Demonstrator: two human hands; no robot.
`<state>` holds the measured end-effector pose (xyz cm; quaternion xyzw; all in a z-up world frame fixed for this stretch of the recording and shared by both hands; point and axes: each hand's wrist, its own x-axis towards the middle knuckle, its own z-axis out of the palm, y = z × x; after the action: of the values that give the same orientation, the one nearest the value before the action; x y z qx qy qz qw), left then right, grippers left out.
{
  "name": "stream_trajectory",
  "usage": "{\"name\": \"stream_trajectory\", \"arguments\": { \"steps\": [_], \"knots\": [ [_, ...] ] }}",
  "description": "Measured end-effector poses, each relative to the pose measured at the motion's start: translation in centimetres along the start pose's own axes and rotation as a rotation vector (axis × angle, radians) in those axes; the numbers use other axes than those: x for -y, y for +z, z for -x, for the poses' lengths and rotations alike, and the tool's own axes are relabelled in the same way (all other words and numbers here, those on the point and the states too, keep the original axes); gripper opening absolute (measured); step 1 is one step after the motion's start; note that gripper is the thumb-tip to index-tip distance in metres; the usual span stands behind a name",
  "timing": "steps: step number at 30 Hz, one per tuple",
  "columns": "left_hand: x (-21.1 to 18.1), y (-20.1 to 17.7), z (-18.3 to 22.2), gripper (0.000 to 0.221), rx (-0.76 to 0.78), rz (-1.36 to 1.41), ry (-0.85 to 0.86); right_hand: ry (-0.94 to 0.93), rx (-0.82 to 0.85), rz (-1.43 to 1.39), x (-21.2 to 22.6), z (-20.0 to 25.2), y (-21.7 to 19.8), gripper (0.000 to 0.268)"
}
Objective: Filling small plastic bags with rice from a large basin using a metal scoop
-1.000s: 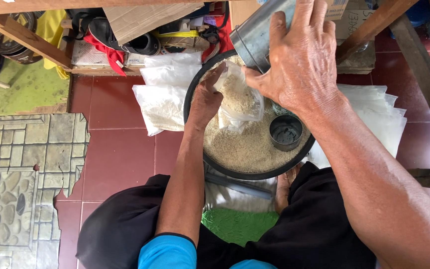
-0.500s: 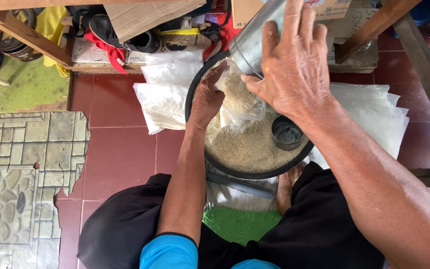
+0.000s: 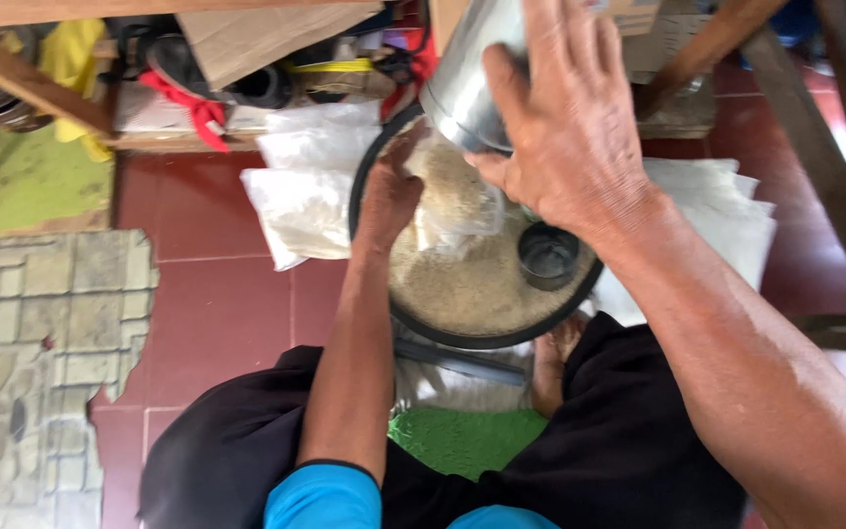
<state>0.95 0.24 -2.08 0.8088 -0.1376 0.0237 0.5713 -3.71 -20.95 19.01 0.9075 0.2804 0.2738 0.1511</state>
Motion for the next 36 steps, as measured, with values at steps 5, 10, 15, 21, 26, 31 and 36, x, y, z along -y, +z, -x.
{"name": "stream_trajectory", "arguments": {
  "steps": [5,10,15,21,26,31,36],
  "knots": [
    [1.5,0.2,-0.1,0.091,-0.057,-0.083,0.11,0.269,-0.114,-0.512,-5.9,3.7,-1.3,0.042],
    [-1.0,-0.2,0.3,0.083,0.012,-0.076,0.038,0.936,-0.057,-1.077,-8.1,9.6,-2.4,0.027],
    [-3.5,-0.7,0.8,0.081,0.045,-0.087,-0.041,1.61,-0.267,-1.402,-6.9,17.5,3.1,0.039],
    [-2.3,-0.4,0.9,0.082,0.028,-0.098,-0.025,1.993,-0.491,-1.514,-4.4,23.9,8.1,0.054],
    [-1.9,-0.3,0.7,0.081,0.004,-0.114,0.034,2.032,-0.583,-1.683,-3.3,28.9,13.0,0.07],
    [-0.4,-0.1,0.8,0.077,-0.071,-0.231,0.084,1.797,-0.617,-1.98,0.3,36.7,20.7,0.045],
    [-1.6,-0.2,1.6,0.079,-0.058,-0.197,0.018,1.803,-0.685,-2.146,3.0,40.9,24.7,0.065]
  ]
}}
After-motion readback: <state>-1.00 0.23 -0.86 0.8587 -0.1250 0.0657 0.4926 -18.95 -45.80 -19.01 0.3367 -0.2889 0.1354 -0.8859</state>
